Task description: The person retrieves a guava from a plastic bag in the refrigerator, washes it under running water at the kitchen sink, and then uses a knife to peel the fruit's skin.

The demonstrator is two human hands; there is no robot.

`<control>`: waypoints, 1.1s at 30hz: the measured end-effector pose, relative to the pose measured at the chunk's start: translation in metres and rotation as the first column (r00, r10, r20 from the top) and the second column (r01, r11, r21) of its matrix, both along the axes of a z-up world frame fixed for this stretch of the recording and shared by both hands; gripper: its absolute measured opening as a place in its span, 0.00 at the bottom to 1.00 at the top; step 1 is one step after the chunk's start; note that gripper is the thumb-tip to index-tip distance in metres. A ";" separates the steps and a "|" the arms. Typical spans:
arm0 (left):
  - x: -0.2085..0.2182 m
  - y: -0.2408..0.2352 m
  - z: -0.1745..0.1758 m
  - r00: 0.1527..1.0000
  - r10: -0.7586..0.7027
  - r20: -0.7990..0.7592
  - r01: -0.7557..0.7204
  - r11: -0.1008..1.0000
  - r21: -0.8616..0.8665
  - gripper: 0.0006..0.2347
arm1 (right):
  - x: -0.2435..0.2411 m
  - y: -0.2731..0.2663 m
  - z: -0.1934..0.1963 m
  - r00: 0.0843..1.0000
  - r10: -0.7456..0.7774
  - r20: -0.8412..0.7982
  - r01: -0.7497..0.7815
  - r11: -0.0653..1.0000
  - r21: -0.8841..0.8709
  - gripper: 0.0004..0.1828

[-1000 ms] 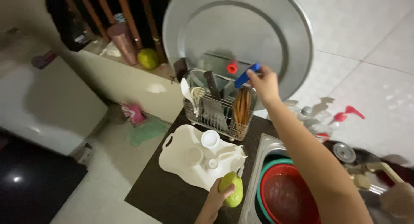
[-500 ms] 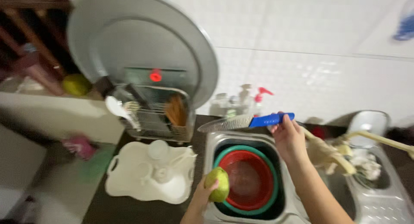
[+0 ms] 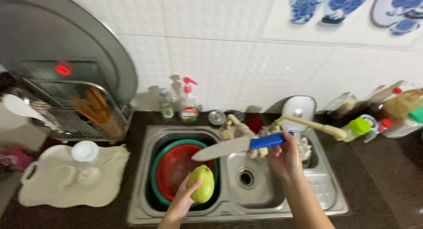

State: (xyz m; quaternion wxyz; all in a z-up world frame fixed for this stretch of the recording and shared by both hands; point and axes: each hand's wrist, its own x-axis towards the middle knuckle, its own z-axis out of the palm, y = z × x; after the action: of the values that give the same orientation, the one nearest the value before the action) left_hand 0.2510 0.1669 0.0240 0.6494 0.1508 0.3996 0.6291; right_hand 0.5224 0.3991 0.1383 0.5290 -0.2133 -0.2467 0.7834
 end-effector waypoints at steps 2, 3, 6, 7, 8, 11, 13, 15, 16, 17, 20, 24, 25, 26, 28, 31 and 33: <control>0.028 0.007 0.001 0.997 0.003 0.074 -0.003 1.000 -0.002 0.28 | 0.031 0.008 0.001 0.998 0.041 -0.044 -0.047 0.991 -0.125 0.12; 0.042 0.007 0.001 0.998 -0.004 0.055 0.003 1.000 0.020 0.29 | 0.043 0.010 0.002 0.986 0.116 -0.119 -0.134 0.978 -0.158 0.14; 0.072 0.016 -0.002 1.000 -0.025 -0.016 0.024 0.999 -0.038 0.30 | 0.066 0.021 0.019 0.958 0.197 -0.210 -0.251 0.928 -0.275 0.16; 0.080 0.017 -0.004 0.999 -0.036 -0.036 0.030 0.988 -0.149 0.31 | 0.072 0.021 0.026 0.980 0.148 -0.132 -0.186 0.916 -0.356 0.16; 0.085 0.019 -0.006 0.997 -0.049 -0.056 0.033 0.965 -0.259 0.32 | 0.074 0.022 0.033 0.993 0.103 -0.050 -0.115 0.896 -0.429 0.16; 0.098 0.029 -0.010 0.992 -0.068 -0.105 0.050 0.984 -0.171 0.33 | 0.077 0.022 0.055 0.859 0.373 -0.350 -0.460 0.862 -0.211 0.16; 0.102 0.034 -0.009 0.994 -0.073 -0.076 0.055 0.975 -0.217 0.33 | 0.079 0.020 0.066 0.795 0.426 -0.432 -0.540 0.821 -0.184 0.16; 0.103 0.041 -0.001 0.996 -0.062 -0.064 0.042 0.960 -0.276 0.33 | 0.079 0.019 0.075 0.750 0.469 -0.466 -0.586 0.799 -0.138 0.17; 0.103 0.045 0.004 0.997 -0.049 -0.064 0.027 0.950 -0.311 0.33 | 0.078 0.020 0.079 0.742 0.489 -0.459 -0.594 0.797 -0.110 0.17; 0.104 0.049 0.010 0.997 -0.041 -0.064 0.016 0.937 -0.349 0.34 | 0.078 0.021 0.083 0.737 0.504 -0.451 -0.598 0.797 -0.086 0.18; 0.102 0.056 0.026 0.998 -0.047 -0.053 0.013 0.854 -0.520 0.33 | 0.080 0.021 0.089 0.750 0.486 -0.449 -0.581 0.809 -0.095 0.18; 0.099 0.068 0.032 0.998 -0.055 -0.032 0.038 0.918 -0.396 0.33 | 0.078 0.025 0.097 0.810 0.482 -0.334 -0.539 0.837 -0.100 0.19; 0.097 0.071 0.029 0.996 -0.069 -0.053 0.042 0.913 -0.405 0.33 | 0.078 0.025 0.099 0.820 0.482 -0.309 -0.532 0.841 -0.100 0.19; 0.095 0.073 0.025 0.994 -0.082 -0.073 0.045 0.909 -0.415 0.33 | 0.078 0.024 0.100 0.829 0.481 -0.285 -0.525 0.845 -0.100 0.19; 0.091 0.074 0.015 0.994 -0.089 -0.063 0.065 0.949 -0.309 0.33 | 0.078 0.024 0.102 0.812 0.501 -0.300 -0.541 0.838 -0.068 0.21; 0.084 0.077 0.000 0.994 -0.102 -0.049 0.089 0.971 -0.220 0.33 | 0.078 0.026 0.100 0.815 0.506 -0.283 -0.542 0.838 -0.062 0.20; 0.080 0.076 -0.011 0.991 -0.128 -0.030 0.121 0.977 -0.175 0.33 | 0.079 0.028 0.091 0.845 0.465 -0.264 -0.499 0.863 -0.075 0.19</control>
State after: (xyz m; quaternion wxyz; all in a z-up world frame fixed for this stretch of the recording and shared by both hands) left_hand 0.3306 0.2431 0.0130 0.6898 0.1315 0.4557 0.5470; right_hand 0.6016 0.4268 0.2295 0.3239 -0.0862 -0.1717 0.9264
